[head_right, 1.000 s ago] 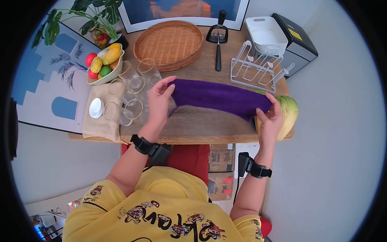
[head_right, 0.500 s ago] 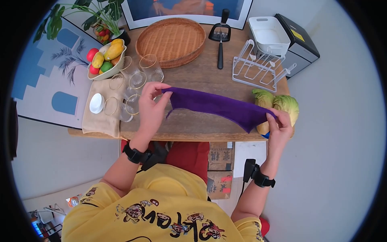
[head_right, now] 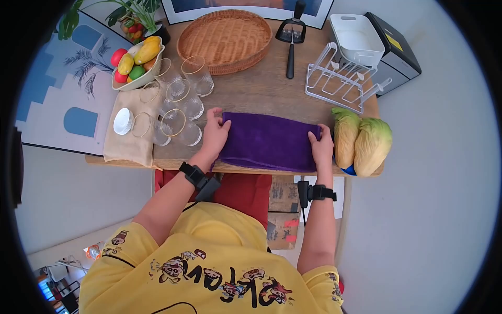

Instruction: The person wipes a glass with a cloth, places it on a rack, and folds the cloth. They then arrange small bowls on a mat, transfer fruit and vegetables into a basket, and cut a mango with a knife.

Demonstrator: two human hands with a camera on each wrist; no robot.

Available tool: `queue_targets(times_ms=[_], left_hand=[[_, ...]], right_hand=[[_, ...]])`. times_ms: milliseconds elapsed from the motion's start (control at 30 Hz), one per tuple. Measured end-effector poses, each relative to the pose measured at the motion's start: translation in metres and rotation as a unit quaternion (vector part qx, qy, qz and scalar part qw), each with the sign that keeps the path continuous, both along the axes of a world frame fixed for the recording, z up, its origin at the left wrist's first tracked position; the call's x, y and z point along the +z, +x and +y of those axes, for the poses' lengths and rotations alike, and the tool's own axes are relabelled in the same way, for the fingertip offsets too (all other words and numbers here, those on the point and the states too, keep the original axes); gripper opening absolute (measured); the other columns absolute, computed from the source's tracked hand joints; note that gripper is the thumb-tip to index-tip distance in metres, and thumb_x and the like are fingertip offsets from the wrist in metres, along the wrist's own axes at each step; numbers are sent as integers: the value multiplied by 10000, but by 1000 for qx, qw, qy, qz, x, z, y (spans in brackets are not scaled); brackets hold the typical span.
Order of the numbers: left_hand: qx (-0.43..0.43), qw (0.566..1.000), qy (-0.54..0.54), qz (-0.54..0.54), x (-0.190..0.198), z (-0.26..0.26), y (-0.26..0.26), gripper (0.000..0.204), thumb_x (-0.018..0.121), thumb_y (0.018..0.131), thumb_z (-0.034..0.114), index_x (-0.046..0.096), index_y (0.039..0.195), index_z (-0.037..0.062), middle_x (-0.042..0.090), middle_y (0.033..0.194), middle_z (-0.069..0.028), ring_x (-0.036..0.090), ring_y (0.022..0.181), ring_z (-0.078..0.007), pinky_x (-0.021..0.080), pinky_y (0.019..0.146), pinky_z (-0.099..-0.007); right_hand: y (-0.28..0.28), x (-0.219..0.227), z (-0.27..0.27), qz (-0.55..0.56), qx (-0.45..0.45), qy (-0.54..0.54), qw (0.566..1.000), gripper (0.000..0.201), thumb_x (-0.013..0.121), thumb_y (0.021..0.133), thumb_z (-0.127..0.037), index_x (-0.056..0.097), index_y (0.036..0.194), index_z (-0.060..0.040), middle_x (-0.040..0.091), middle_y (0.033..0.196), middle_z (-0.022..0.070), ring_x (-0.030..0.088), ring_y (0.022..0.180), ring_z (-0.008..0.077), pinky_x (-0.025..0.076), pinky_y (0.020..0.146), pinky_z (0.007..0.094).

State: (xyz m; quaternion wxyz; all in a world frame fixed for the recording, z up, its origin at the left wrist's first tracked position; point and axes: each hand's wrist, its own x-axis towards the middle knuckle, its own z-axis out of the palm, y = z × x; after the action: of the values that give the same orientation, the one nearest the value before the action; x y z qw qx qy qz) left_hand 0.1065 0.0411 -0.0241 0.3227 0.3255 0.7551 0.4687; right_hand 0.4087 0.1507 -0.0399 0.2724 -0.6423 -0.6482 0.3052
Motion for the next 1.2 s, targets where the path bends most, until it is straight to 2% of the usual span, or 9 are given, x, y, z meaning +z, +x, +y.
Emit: queue_targets(times_ms=[67, 200, 267, 300, 400, 467, 500, 833, 1200], left_hand=[[-54, 997, -11, 49, 19, -5, 3, 489, 668, 896, 101, 417, 1313, 60, 635, 1104, -214, 640, 992, -387, 499, 885, -448], [-69, 992, 51, 98, 8, -13, 2, 529, 693, 859, 80, 443, 1326, 70, 596, 1162, -205, 589, 1092, -377, 465, 960, -461], [-68, 940, 110, 315, 17, -22, 8, 429, 730, 828, 105, 548, 1216, 71, 570, 1153, -160, 538, 1144, -336, 443, 965, -470], [-70, 941, 109, 314, 23, -27, 9, 429, 730, 828, 105, 548, 1216, 71, 570, 1153, -160, 538, 1144, -336, 443, 965, -470], [-215, 888, 148, 379, 36, -45, 7, 327, 747, 825, 170, 626, 1115, 80, 584, 1044, -96, 536, 1088, -304, 432, 940, -446], [-373, 830, 139, 391, 36, -59, 9, 262, 732, 832, 189, 647, 1050, 71, 585, 1036, -89, 548, 1066, -283, 424, 949, -438], [-377, 825, 130, 401, 36, -65, 10, 242, 707, 844, 182, 650, 1052, 73, 591, 1032, -78, 553, 1055, -269, 425, 951, -425], [-432, 774, 208, 413, 25, -67, 5, 293, 641, 785, 55, 652, 1079, 56, 608, 1071, -89, 554, 1105, -269, 429, 982, -427], [-365, 818, 153, 418, 17, -75, -11, 398, 684, 790, 86, 615, 1181, 71, 562, 1199, -118, 518, 1204, -300, 411, 1020, -442]], right_hand=[[-1, -5, -8, -15, -11, 68, 998, 527, 754, 868, -235, 525, 1326, -110, 642, 960, 150, 628, 862, 294, 512, 802, 393], [4, 9, -20, -6, -20, -3, 1000, 613, 772, 841, -169, 482, 1377, -106, 625, 1017, 147, 628, 908, 304, 511, 827, 406], [0, 14, -27, -36, -13, 37, 999, 597, 765, 839, -137, 489, 1367, -100, 617, 1057, 153, 621, 929, 315, 509, 843, 411], [-3, 17, -33, -64, -2, 78, 995, 582, 757, 837, -106, 497, 1357, -95, 608, 1098, 159, 614, 950, 325, 507, 858, 417], [-12, 38, -57, -182, 76, 238, 951, 511, 739, 831, -67, 539, 1301, -84, 585, 1150, 163, 587, 1018, 353, 491, 899, 435], [-18, 47, -78, -170, 78, 163, 969, 473, 741, 824, -66, 564, 1263, -79, 583, 1140, 162, 576, 1040, 365, 484, 908, 438], [-19, 49, -86, -158, 77, 89, 980, 436, 744, 817, -66, 589, 1224, -74, 581, 1131, 161, 564, 1061, 376, 477, 917, 441], [-6, 51, -118, -165, 153, 128, 966, 405, 674, 772, 56, 623, 1158, -54, 582, 1177, 145, 565, 1091, 359, 479, 948, 431], [-2, 46, -115, -232, 170, 158, 945, 373, 540, 751, 151, 576, 1074, -33, 577, 1155, 132, 543, 1067, 356, 469, 932, 437]])
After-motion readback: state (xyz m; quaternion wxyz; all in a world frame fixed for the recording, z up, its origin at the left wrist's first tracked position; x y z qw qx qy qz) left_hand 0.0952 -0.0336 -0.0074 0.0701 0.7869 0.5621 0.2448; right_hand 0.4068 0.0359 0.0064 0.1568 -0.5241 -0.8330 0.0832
